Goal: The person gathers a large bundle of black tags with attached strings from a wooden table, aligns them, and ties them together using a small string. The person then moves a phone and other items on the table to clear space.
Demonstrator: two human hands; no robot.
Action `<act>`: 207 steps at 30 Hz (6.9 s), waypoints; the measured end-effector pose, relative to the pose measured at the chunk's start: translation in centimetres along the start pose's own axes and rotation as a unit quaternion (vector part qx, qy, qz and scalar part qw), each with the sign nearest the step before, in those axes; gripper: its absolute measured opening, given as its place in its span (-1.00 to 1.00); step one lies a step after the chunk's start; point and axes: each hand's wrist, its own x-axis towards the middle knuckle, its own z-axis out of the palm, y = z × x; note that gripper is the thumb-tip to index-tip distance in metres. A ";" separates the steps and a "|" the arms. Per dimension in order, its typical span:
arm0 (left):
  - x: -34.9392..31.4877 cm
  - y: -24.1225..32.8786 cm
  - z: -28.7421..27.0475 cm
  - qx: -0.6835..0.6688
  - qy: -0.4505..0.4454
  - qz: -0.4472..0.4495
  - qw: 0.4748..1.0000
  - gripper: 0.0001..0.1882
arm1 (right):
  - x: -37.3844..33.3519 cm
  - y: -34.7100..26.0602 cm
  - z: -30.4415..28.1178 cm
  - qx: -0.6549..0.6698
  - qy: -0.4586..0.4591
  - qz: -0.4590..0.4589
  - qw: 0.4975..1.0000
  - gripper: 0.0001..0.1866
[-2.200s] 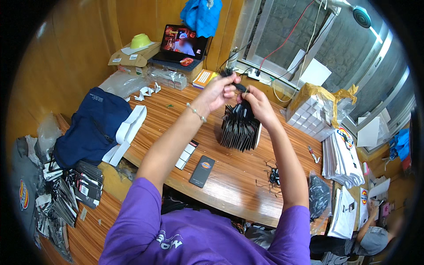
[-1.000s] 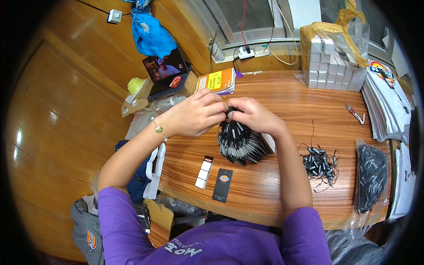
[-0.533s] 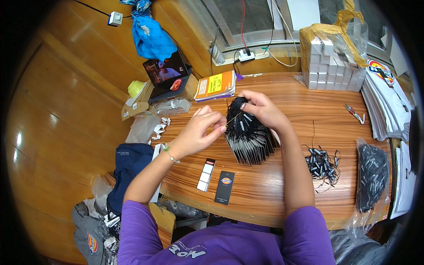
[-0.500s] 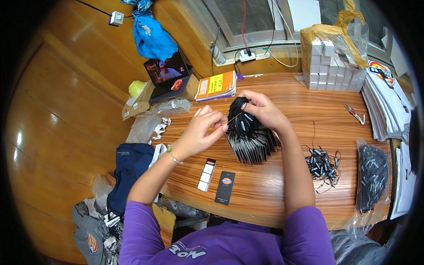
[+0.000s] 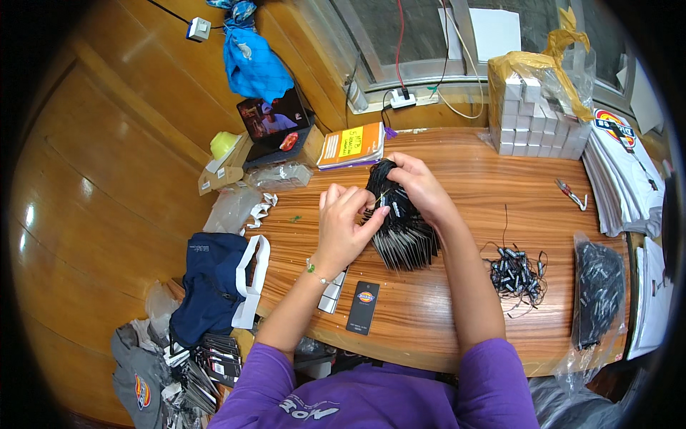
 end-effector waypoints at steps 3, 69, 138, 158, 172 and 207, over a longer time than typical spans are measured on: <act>0.0 0.1 -0.2 0.006 0.021 -0.005 1.000 -0.75 | -0.3 -0.4 0.4 0.001 -0.012 0.010 1.000 -0.83; -0.7 2.0 -0.5 -0.073 0.075 -0.030 0.994 -0.69 | -0.9 0.1 3.4 -0.009 0.023 0.021 0.999 -0.84; -1.7 -1.2 0.1 -0.777 0.147 -0.330 0.516 -0.56 | -1.1 -0.2 3.9 0.099 -0.013 0.040 0.994 -0.82; -2.0 -2.3 3.1 -0.588 0.269 -0.258 0.718 -0.71 | -1.5 0.4 5.6 0.133 -0.016 -0.073 0.988 -0.85; -2.0 -2.6 -0.2 -0.516 0.086 -0.196 0.829 -0.65 | -1.4 0.2 5.5 -0.141 0.063 -0.132 0.979 -0.77; -1.2 -1.3 -2.6 -0.067 0.136 -0.118 0.981 -0.81 | -3.1 -3.1 9.9 -0.618 0.126 -0.191 0.752 -0.92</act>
